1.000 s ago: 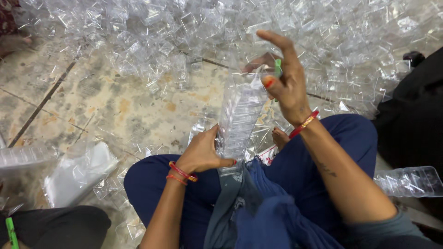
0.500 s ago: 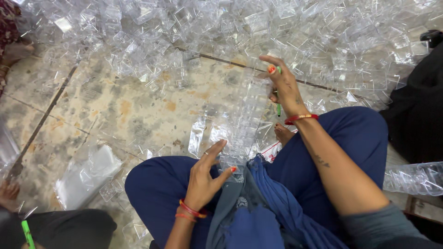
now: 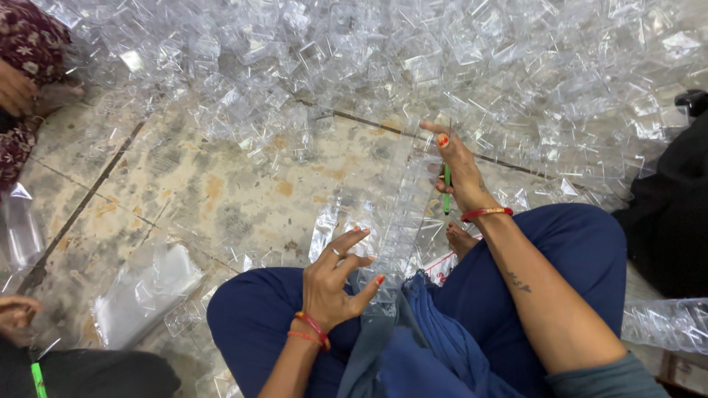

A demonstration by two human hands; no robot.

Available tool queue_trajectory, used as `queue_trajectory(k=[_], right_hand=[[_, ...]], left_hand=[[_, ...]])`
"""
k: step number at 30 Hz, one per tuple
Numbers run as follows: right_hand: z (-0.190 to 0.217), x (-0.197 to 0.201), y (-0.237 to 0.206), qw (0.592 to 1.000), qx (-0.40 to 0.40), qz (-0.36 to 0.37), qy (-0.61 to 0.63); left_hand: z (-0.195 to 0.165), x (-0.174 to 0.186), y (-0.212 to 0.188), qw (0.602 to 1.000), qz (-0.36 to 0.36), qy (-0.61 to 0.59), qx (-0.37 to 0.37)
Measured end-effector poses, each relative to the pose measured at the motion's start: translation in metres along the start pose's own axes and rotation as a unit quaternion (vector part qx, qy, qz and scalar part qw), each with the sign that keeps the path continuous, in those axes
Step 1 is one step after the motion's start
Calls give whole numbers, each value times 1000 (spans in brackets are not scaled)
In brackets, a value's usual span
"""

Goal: The person sits on the floor among large piles of clear plastic cups and trims excess plastic from each cup using small green-handled scissors, working one cup at a time on their lap and setting trimmed cups aside.

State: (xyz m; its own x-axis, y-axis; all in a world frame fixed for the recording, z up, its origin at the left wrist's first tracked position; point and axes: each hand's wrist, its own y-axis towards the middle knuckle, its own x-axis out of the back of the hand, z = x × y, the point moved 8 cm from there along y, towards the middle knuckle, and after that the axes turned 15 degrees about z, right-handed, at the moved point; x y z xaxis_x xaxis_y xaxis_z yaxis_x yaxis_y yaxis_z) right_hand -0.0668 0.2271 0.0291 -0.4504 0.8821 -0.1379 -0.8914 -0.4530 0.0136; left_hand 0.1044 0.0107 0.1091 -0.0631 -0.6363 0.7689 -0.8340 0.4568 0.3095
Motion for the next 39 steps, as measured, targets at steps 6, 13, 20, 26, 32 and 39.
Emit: queue_trajectory(k=[6, 13, 20, 26, 32, 39], right_hand=[[1, 0, 2, 1000, 1, 5, 15], [-4, 1, 3, 1000, -6, 3, 13], [-7, 1, 6, 999, 3, 16, 35], [-5, 1, 6, 999, 16, 25, 35], [-3, -1, 4, 999, 16, 23, 41], [2, -2, 5, 999, 19, 18, 32]], left_hand=[[-6, 1, 25, 994, 30, 63, -88], [4, -2, 36, 999, -8, -11, -47], [16, -14, 65, 998, 34, -22, 45], [4, 3, 79, 999, -28, 11, 19], [-16, 15, 100, 993, -57, 47, -91], [-11, 14, 110, 996, -57, 12, -62]])
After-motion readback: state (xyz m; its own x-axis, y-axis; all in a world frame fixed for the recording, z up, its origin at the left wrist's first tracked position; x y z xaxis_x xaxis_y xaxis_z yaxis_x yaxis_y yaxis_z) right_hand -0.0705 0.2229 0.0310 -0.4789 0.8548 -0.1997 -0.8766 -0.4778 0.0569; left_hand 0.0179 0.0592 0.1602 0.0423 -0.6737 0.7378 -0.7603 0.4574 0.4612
